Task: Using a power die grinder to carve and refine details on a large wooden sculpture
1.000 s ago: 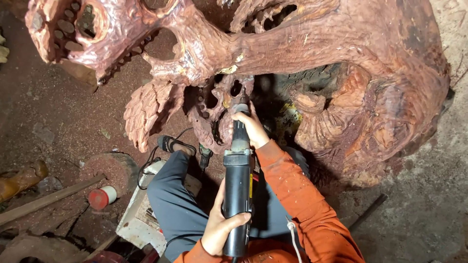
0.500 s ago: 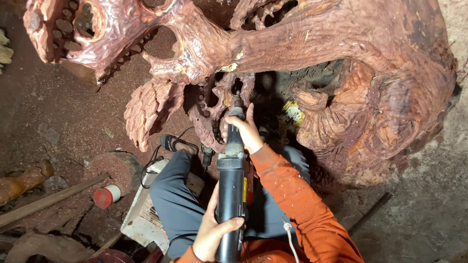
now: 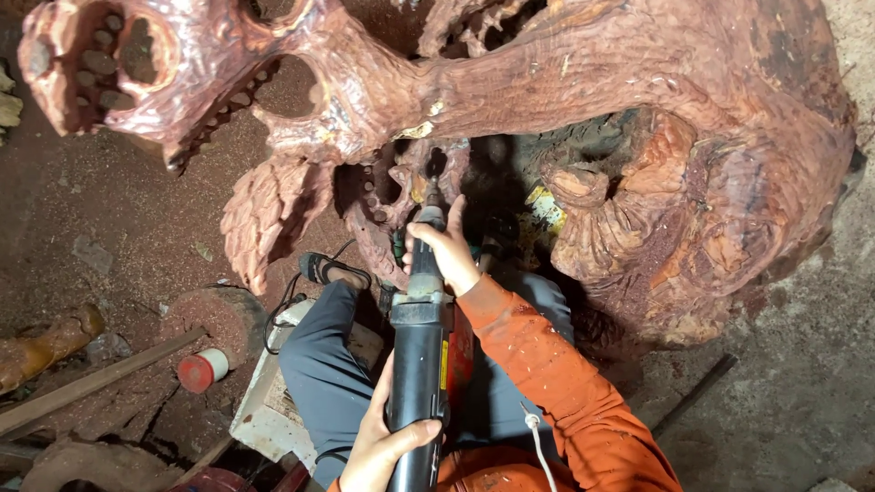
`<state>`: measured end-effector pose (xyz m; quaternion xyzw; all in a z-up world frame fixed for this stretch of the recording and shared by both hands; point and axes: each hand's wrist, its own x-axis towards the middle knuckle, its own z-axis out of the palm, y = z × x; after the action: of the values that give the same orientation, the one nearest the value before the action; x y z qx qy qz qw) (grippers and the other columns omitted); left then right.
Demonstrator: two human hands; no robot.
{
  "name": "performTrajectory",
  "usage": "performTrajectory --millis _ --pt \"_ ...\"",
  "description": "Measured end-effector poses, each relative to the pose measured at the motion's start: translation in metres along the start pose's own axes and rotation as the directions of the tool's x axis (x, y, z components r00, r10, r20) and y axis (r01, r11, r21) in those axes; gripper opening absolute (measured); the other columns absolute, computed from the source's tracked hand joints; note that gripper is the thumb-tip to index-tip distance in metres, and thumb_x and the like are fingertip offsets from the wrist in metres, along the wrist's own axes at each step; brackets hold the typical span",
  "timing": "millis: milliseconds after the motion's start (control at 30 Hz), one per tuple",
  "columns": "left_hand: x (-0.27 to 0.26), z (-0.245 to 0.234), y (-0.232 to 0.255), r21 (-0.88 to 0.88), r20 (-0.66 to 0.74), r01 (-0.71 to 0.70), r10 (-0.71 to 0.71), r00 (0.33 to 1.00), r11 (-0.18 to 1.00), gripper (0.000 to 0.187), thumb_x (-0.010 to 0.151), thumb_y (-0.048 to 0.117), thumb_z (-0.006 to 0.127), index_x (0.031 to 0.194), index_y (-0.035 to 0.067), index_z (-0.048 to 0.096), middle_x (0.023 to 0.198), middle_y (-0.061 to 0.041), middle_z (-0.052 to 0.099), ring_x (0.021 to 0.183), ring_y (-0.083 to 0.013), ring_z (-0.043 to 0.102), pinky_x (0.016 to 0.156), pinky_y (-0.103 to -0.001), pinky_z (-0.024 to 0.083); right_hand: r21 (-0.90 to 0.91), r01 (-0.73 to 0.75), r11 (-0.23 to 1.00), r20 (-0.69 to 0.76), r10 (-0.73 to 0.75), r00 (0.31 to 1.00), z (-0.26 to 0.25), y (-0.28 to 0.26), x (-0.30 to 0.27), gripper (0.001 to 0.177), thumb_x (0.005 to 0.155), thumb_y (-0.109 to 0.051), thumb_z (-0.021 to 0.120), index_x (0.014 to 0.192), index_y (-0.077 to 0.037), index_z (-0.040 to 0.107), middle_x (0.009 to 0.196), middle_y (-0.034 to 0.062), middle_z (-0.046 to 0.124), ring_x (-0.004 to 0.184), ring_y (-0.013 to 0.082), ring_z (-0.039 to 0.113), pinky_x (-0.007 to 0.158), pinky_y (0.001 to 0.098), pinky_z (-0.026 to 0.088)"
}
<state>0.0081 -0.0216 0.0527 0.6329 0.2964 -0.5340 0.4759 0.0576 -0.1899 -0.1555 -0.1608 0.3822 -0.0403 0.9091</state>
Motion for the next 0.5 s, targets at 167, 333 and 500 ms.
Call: performTrajectory --millis 167,333,500 --pt "0.005 0.004 0.011 0.084 -0.013 0.004 -0.002 1.0 0.996 0.118 0.061 -0.002 0.08 0.163 0.032 0.033 0.11 -0.025 0.069 0.078 -0.0377 0.068 0.076 -0.045 0.057 0.058 -0.003 0.998 -0.03 0.005 1.0 -0.006 -0.004 0.009 0.126 0.09 -0.007 0.067 0.151 -0.058 -0.031 0.077 0.0189 0.06 0.055 0.0278 0.062 0.048 0.0434 0.055" --pt "0.005 0.005 0.025 0.08 0.019 -0.04 0.039 0.999 0.996 0.114 0.063 -0.007 0.077 0.162 0.031 0.036 0.103 -0.025 0.067 0.07 -0.0374 0.066 0.07 -0.047 0.057 0.1 0.019 0.995 -0.043 -0.015 0.999 -0.004 -0.006 0.018 0.125 0.09 -0.007 0.066 0.151 -0.059 -0.03 0.075 0.0189 0.058 0.056 0.0288 0.062 0.048 0.0444 0.055" --pt "-0.001 -0.004 0.03 0.092 -0.002 0.041 -0.041 0.999 0.995 0.117 0.062 -0.003 0.078 0.163 0.034 0.033 0.113 -0.028 0.069 0.069 -0.0377 0.065 0.061 -0.045 0.055 0.059 0.037 0.998 -0.064 -0.033 0.997 -0.002 0.003 0.017 0.126 0.088 -0.007 0.07 0.154 -0.059 -0.024 0.078 0.0197 0.057 0.055 0.0292 0.061 0.048 0.0451 0.056"
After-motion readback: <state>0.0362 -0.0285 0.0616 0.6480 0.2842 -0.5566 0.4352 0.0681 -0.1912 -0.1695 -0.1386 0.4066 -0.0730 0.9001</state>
